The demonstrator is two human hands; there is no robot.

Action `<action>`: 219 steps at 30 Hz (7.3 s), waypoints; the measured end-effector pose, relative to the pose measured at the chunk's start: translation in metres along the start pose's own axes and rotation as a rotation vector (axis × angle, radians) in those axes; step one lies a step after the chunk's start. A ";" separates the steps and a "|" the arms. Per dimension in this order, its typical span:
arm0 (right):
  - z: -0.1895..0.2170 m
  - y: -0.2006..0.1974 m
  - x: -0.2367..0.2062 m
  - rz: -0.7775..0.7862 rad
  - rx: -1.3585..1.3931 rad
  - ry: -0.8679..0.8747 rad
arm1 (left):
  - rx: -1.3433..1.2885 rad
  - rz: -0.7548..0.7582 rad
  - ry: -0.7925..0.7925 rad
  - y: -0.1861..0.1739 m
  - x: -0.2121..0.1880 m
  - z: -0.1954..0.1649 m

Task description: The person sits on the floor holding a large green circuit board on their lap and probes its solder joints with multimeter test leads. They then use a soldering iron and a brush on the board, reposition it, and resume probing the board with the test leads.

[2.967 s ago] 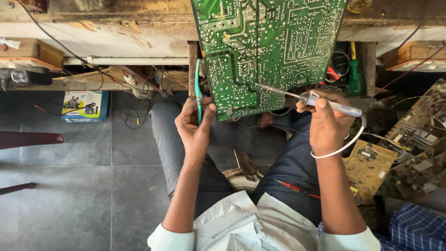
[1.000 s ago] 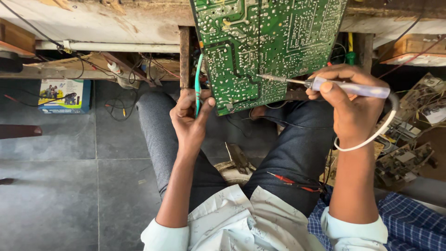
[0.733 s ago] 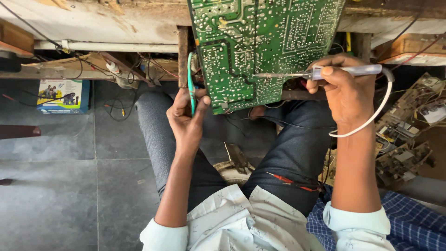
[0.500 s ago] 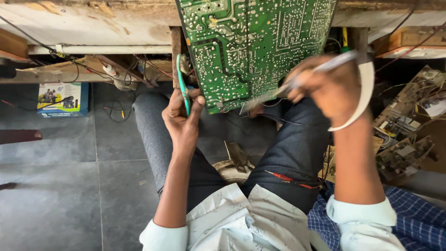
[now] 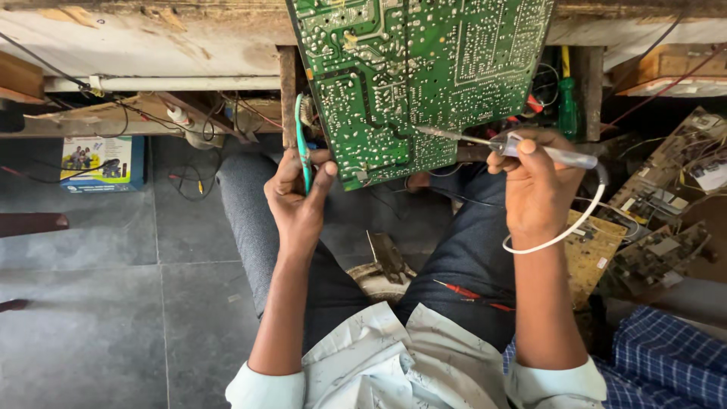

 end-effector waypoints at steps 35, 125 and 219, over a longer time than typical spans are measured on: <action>-0.008 0.008 -0.015 -0.052 0.027 -0.019 | 0.021 0.003 0.030 0.001 -0.001 -0.002; 0.092 0.072 0.026 0.310 -0.463 -0.066 | 0.041 0.054 0.014 0.011 0.000 -0.003; 0.030 0.060 -0.068 -0.049 -0.481 -0.329 | 0.051 0.018 -0.010 -0.004 -0.002 0.009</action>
Point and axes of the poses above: each hand's wrist, its own x-axis towards the middle knuckle, its own y-axis out of the palm, z = x × y, the point moved 7 cm from there along x, towards the middle knuckle, and after that the axes turned 5 degrees about z, right-handed, at the moved point
